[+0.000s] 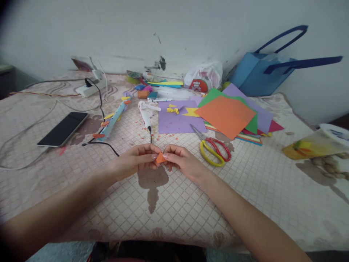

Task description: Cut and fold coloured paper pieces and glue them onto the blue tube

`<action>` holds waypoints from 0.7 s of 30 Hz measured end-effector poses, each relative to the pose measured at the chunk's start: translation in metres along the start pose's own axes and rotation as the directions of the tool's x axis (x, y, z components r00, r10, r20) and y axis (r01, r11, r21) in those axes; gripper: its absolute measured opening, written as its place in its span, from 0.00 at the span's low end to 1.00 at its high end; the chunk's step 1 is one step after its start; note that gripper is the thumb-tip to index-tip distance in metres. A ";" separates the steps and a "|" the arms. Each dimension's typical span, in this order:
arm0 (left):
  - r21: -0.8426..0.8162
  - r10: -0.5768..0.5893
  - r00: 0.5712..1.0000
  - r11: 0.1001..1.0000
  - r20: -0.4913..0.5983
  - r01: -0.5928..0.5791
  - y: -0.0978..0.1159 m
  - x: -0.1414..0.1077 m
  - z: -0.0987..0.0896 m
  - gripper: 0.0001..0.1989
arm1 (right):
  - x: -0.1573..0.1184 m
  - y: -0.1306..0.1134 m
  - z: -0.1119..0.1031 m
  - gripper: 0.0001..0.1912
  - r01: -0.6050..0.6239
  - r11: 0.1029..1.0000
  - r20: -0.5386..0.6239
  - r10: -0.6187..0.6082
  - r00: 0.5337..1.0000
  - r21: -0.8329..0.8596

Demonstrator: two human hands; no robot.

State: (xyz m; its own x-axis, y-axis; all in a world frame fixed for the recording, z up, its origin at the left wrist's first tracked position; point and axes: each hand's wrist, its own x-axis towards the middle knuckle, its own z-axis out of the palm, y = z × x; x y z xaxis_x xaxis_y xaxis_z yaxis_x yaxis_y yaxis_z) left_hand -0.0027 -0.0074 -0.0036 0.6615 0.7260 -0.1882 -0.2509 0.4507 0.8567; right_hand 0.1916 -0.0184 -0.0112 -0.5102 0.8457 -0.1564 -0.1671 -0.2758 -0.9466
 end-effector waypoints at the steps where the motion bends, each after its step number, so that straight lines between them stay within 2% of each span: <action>1: 0.004 -0.001 1.000 1.000 0.004 0.001 0.000 0.000 0.000 0.09 | 0.000 0.000 0.000 0.06 0.004 1.000 -0.001 -0.004 1.000 0.000; 5: 0.019 -0.001 1.000 1.000 0.021 0.000 0.000 0.000 -0.001 0.09 | 0.000 0.000 0.000 0.06 0.012 1.000 -0.005 -0.012 1.000 -0.003; 8: 0.056 0.012 1.000 0.998 -0.005 -0.012 0.000 0.000 0.000 0.10 | 0.001 0.001 0.000 0.06 0.014 1.000 -0.019 -0.015 1.000 -0.028; 12: 0.191 0.136 0.991 0.973 -0.019 -0.130 0.001 -0.002 0.004 0.12 | 0.001 0.002 0.001 0.07 0.036 0.994 -0.051 -0.041 0.998 -0.105; 16: 0.363 0.247 0.967 0.897 0.056 -0.250 0.000 -0.003 0.005 0.07 | 0.001 0.003 0.001 0.07 0.052 0.987 -0.082 -0.065 0.995 -0.151; 21: 0.587 0.252 0.967 0.776 0.048 -0.231 -0.001 -0.003 0.002 0.07 | 0.000 0.002 0.002 0.06 0.048 0.981 -0.110 -0.070 0.991 -0.187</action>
State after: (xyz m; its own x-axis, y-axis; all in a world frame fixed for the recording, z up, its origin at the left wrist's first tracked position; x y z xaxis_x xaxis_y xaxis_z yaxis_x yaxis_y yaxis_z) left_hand -0.0032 -0.0110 -0.0026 0.6100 0.7904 0.0566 0.0678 -0.1232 0.9901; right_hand 0.1896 -0.0193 -0.0129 -0.4012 0.9081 -0.1200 -0.0310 -0.1443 -0.9890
